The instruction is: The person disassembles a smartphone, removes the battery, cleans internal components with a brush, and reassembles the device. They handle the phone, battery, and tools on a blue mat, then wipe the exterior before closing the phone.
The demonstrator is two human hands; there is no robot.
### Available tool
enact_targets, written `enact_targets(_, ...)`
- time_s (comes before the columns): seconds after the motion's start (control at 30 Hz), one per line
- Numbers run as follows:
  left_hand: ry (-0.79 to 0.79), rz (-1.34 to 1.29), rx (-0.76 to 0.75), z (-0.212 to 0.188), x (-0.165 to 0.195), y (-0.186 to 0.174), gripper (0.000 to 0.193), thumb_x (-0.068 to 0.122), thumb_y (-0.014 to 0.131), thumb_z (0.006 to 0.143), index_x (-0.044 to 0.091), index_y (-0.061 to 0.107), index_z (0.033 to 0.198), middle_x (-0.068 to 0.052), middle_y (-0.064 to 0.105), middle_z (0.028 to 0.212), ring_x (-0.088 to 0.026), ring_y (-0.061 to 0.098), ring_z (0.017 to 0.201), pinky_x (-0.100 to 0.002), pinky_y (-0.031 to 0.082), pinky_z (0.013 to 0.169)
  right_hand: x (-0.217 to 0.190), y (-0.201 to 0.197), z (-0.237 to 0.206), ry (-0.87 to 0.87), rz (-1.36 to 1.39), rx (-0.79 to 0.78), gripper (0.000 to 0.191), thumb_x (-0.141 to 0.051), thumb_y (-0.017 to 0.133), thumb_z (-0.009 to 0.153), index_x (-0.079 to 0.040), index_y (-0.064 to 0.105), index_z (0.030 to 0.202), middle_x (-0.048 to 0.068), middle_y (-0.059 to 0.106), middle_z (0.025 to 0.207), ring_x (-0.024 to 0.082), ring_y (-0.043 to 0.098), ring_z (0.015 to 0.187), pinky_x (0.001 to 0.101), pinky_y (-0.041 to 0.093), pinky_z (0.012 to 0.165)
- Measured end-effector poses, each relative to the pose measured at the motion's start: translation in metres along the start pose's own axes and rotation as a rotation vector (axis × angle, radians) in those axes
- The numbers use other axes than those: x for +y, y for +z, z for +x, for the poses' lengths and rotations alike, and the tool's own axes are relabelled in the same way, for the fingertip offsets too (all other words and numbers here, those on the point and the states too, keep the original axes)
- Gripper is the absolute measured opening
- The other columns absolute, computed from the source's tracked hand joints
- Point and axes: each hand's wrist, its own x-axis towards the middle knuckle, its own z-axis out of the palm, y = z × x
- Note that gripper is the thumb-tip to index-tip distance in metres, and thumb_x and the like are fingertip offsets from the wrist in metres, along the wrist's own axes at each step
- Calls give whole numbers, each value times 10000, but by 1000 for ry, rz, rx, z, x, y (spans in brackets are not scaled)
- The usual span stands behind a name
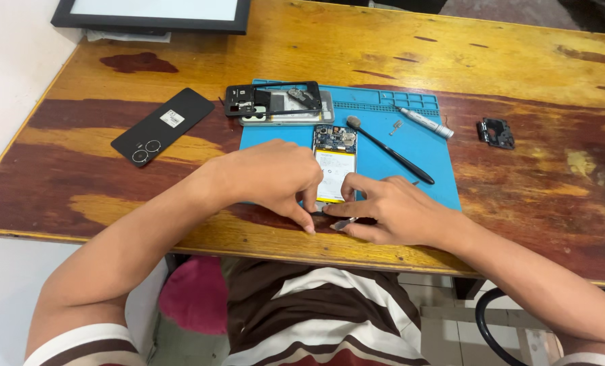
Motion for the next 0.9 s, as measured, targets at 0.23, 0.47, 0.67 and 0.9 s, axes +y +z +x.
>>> enact_targets(0.23, -5, 101, -113, 2, 10, 2, 515, 559, 859, 670, 71, 724, 581, -111, 614, 528, -358, 652, 601, -466, 494, 533, -6, 2, 2, -38, -104, -10, 393, -256, 770, 830, -174, 745, 1213, 67, 598, 899, 271, 606, 514, 413, 480, 460)
enact_targets(0.47, 6, 90, -116, 4, 10, 5, 538, 561, 863, 671, 56, 705, 579, -111, 621, 546, -352, 659, 616, -465, 501, 543, -5, 3, 0, -100, -219, -24, 368, -266, 768, 851, -127, 717, 1188, 73, 594, 913, 273, 638, 568, 432, 473, 465)
enact_targets(0.67, 57, 65, 29, 0, -6, -5, 399, 513, 856, 675, 175, 840, 885, -48, 735, 765, -302, 702, 726, -454, 512, 575, 5, 8, 2, -125, -111, 35, 391, -210, 782, 821, -135, 747, 1202, 52, 616, 847, 262, 634, 544, 408, 476, 450)
enact_targets(0.9, 8, 77, 35, -4, 2, -1, 426, 521, 861, 643, 127, 822, 797, -79, 730, 762, -333, 696, 741, -467, 522, 590, 12, 11, -2, -158, -78, 138, 302, -227, 797, 822, -72, 782, 1081, 66, 666, 742, 268, 657, 602, 399, 502, 506)
